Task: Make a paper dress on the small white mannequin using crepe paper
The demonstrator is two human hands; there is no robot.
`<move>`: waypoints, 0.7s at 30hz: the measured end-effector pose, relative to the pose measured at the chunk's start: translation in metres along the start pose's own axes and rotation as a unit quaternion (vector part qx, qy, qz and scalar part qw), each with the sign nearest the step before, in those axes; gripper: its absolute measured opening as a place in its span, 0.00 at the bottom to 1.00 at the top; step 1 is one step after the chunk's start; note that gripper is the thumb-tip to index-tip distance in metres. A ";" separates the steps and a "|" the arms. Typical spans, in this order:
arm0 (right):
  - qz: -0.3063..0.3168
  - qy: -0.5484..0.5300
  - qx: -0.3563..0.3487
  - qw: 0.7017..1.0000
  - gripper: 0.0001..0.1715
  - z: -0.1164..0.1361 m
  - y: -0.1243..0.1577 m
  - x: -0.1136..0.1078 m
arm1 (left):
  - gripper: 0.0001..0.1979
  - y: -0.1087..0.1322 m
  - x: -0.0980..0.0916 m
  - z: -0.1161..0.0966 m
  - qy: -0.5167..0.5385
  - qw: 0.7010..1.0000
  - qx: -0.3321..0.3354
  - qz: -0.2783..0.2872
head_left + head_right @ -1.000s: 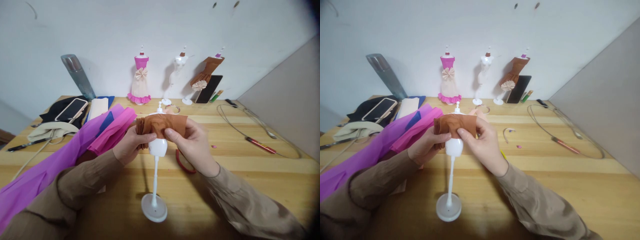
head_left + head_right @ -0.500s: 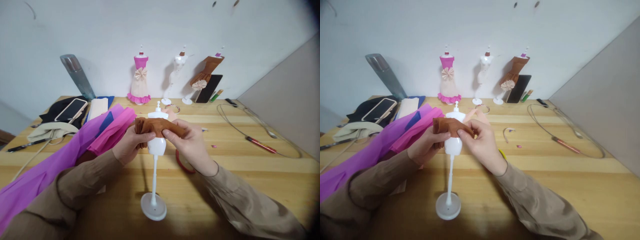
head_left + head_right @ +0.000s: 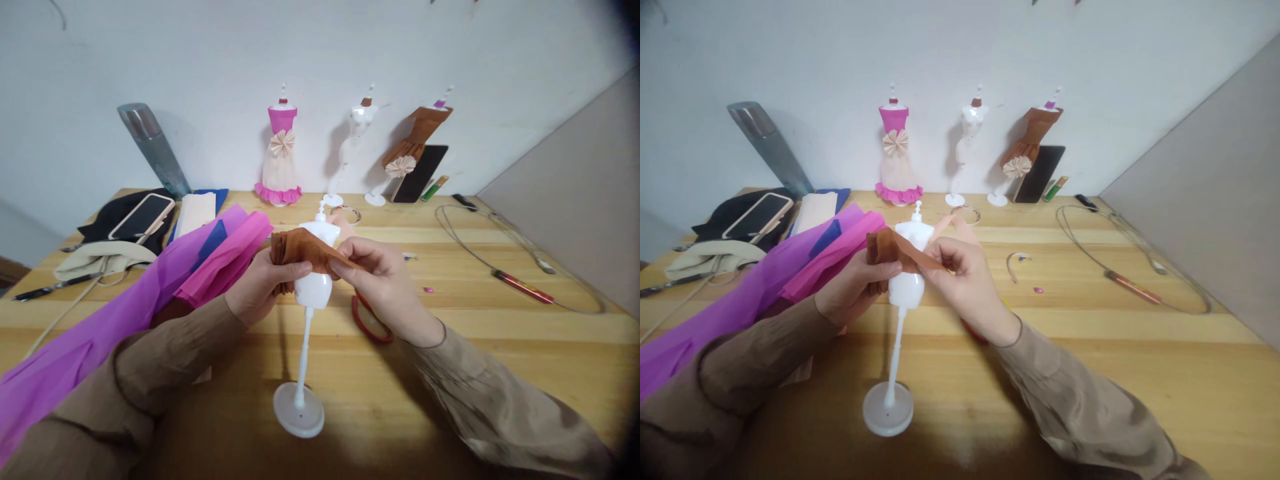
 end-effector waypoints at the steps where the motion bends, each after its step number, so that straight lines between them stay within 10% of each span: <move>1: 0.000 -0.006 0.003 1.000 0.18 0.000 0.000 0.000 | 0.16 0.000 0.000 -0.001 0.002 1.000 0.003 0.002; 21: -0.016 -0.059 0.019 0.998 0.11 -0.003 0.003 0.000 | 0.19 0.001 0.002 -0.006 -0.017 0.999 0.026 -0.010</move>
Point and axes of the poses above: each hand's wrist, its own y-axis away from the middle knuckle, its own x-axis out of the palm, z = x × y, the point moved 10 cm from there along -y, towards the middle knuckle, and after that the axes turned 4 degrees about z, right-handed, at the moved point
